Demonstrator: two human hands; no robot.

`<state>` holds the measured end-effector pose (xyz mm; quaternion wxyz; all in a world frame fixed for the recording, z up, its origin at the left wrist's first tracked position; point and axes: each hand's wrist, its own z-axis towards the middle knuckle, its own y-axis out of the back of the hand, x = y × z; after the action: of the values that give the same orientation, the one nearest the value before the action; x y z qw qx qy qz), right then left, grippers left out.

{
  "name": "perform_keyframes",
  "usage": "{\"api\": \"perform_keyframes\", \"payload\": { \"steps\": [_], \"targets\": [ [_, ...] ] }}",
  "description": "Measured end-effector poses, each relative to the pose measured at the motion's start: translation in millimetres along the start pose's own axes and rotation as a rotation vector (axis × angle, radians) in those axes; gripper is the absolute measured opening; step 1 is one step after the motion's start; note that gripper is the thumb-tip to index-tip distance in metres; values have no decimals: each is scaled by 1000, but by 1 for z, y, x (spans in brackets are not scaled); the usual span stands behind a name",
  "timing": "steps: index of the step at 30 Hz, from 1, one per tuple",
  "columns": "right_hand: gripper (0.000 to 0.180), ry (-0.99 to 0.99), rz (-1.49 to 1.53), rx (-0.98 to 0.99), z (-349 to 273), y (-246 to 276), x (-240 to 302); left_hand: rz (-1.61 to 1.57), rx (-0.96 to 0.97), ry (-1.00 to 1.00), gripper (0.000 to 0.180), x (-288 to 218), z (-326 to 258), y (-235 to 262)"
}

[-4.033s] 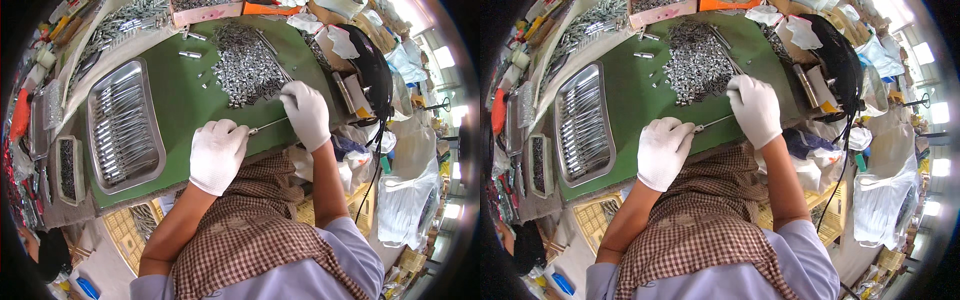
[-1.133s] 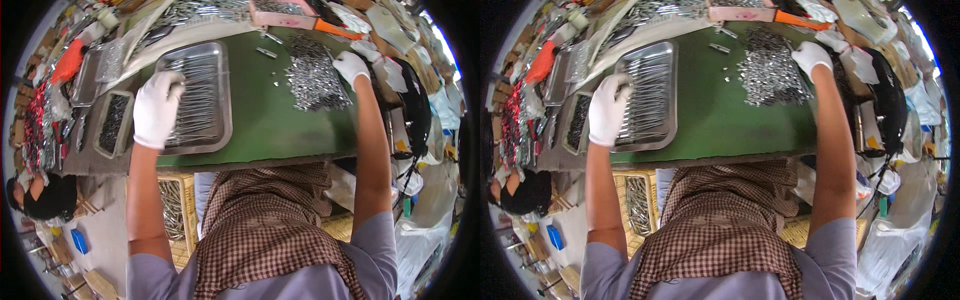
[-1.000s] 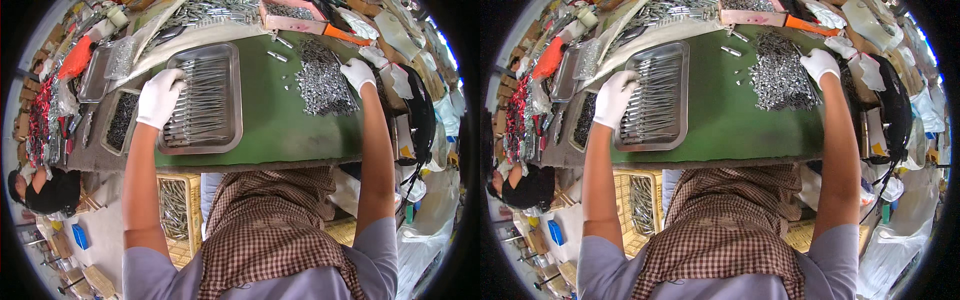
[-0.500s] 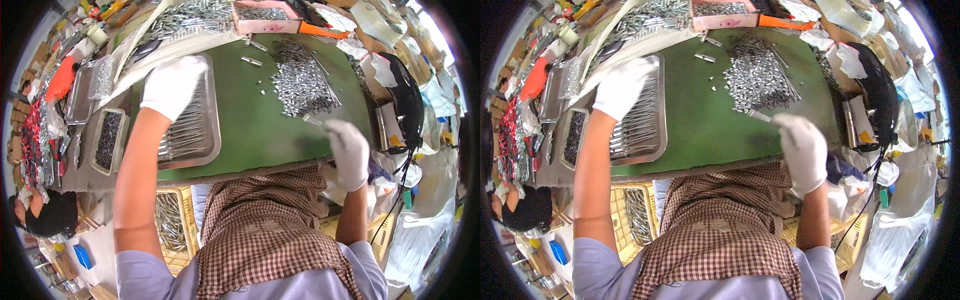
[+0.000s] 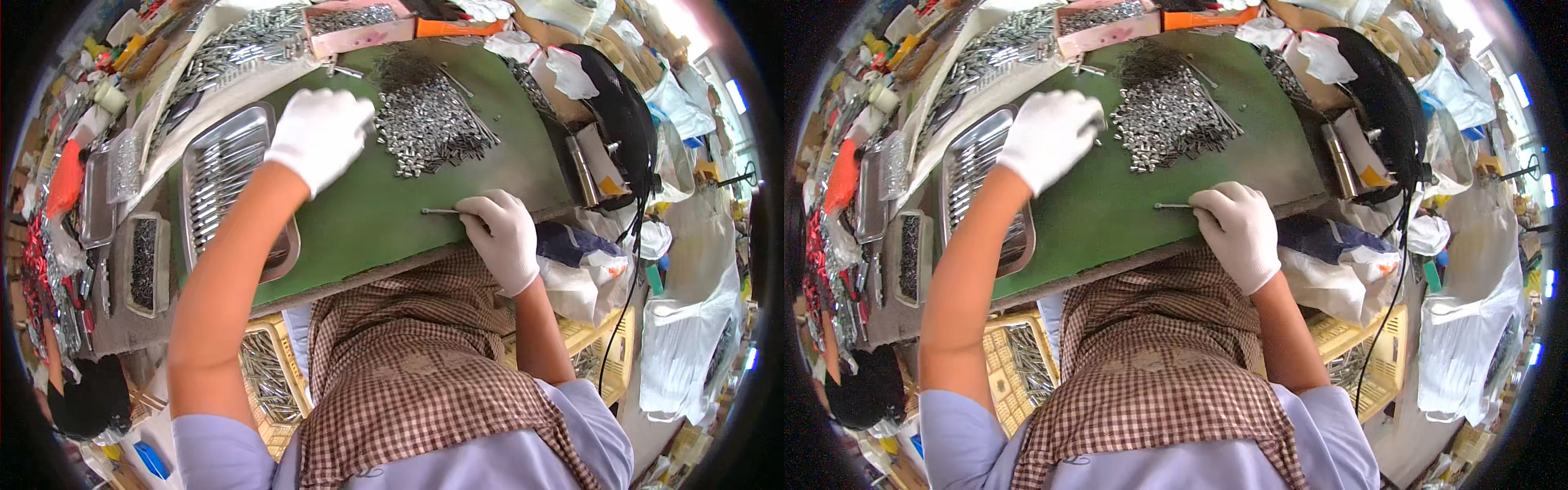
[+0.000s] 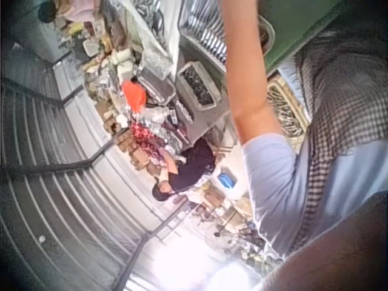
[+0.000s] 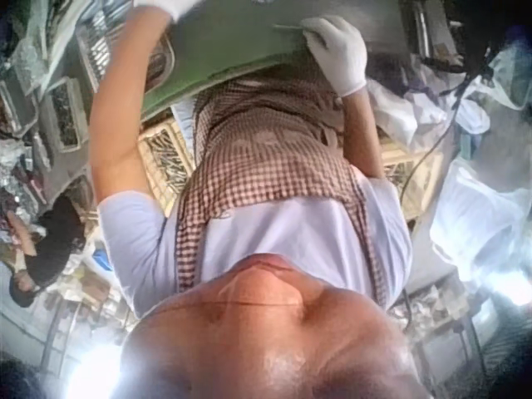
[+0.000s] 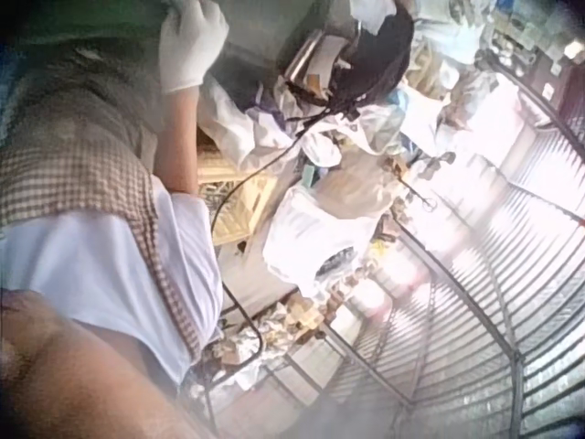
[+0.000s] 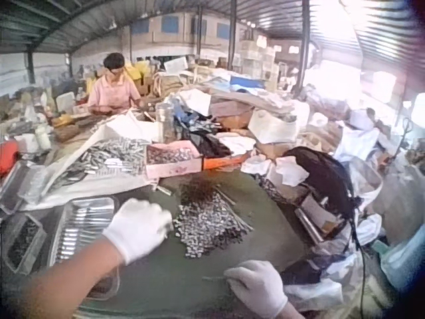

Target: Assembling small metal hardware components by hand at a workstation.

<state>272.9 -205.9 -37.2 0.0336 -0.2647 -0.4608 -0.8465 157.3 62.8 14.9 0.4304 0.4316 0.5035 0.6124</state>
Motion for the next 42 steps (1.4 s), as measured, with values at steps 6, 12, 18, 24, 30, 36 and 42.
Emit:
{"api": "perform_keyframes", "payload": {
  "steps": [6,12,18,24,30,36,42],
  "targets": [
    [14,39,-40,32,4,2,-3,-394,-169,-11,5,-93,-73,-20],
    [14,106,-81,30,10,3,-7,-510,-409,276,15,-117,-88,-38],
    [13,119,-57,93,17,4,-10,-527,-423,282,22,-117,-89,-40],
    [11,191,-77,98,27,-5,-15,-612,-382,359,28,-118,-89,-41],
    [9,183,5,53,50,-12,-25,-499,-444,284,27,-117,-91,-43],
    [3,250,-123,105,70,-26,-29,-535,-403,361,29,-118,-89,-44],
    [13,384,-311,113,66,-17,-18,-543,-452,338,27,-118,-90,-44]
  ]
}}
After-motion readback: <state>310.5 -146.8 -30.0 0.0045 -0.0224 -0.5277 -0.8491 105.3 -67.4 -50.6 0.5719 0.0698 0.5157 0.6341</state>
